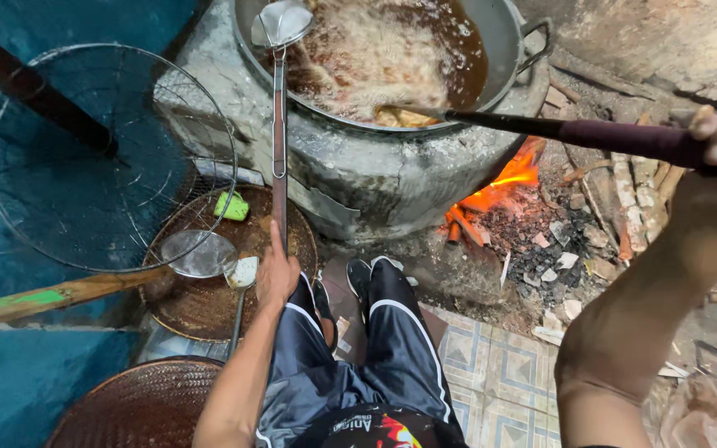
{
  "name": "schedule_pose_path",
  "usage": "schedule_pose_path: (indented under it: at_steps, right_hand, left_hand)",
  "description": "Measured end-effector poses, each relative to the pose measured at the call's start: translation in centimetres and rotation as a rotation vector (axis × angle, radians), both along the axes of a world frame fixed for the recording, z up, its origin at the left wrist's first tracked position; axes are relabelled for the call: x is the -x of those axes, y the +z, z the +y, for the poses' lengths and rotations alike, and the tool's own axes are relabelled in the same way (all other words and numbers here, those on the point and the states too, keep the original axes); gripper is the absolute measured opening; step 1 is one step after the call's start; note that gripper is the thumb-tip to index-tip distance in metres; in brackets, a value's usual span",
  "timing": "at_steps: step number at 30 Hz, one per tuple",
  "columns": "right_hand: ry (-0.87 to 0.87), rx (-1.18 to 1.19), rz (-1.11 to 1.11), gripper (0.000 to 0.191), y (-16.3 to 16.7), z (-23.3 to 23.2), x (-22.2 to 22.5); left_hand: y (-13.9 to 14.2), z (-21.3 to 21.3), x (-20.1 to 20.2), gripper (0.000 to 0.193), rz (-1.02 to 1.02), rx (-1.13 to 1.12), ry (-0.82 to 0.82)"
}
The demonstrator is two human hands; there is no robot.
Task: The person sits on the floor in front of a wood-fired wok of hot oil and deep-fries pieces of food. They stir and turn the frying pieces with a long stick, hold a skimmer and ladle nearby, and occasionally reposition the food in the oil.
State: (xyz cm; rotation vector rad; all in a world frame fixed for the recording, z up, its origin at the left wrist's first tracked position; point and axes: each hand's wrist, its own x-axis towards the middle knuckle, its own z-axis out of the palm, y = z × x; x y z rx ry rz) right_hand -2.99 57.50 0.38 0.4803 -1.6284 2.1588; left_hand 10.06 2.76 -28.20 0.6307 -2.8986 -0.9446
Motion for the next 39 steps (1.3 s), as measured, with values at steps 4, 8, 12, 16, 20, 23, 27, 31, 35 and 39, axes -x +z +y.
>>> schedule_pose_path:
  at_steps: [4,8,12,16,20,23,27,31,35,39]
  right_hand:
    - [-0.038,0.183,0.18,0.037,-2.2,-2.8,3.8]
    - [-0.097,0.274,0.369,0.037,-3.4,-6.8,6.2]
    - [-0.111,0.279,0.462,0.027,-4.6,-11.3,7.5]
    - [-0.147,0.297,0.474,0.022,-6.2,-15.5,8.9]
    - [-0.178,0.274,0.523,0.018,-8.0,-19.1,10.8]
    - [-0.217,0.239,0.523,0.017,-9.5,-21.3,11.8]
    - [-0.182,0.179,0.51,0.016,-11.9,-24.7,13.1]
    - [-0.183,0.117,0.531,0.013,-14.2,-28.1,14.8]
    - [-0.2,0.036,0.55,0.01,-15.2,-30.5,16.6]
    - [-0.229,-0.037,0.577,0.009,-15.1,-31.5,18.0]
  left_hand:
    - [-0.9,0.0,0.3,0.096,0.02,0.018,0.0]
    - [-1.5,0.0,0.5,0.095,-0.033,-0.012,-0.002]
    - [-2.0,0.0,0.9,0.096,0.001,0.002,-0.012]
    - [-2.1,0.1,1.2,0.098,0.008,-0.011,-0.005]
    - [-1.7,0.3,1.3,0.097,-0.014,-0.006,-0.009]
    - [-1.2,0.3,1.4,0.097,-0.062,-0.019,0.004]
    - [-0.7,0.2,1.4,0.096,-0.075,-0.024,0.018]
    - [-0.5,0.2,1.6,0.097,-0.099,-0.035,0.033]
    - [-0.4,0.2,1.7,0.097,-0.036,-0.005,0.034]
    - [-0.6,0.1,1.7,0.096,-0.15,-0.043,0.043]
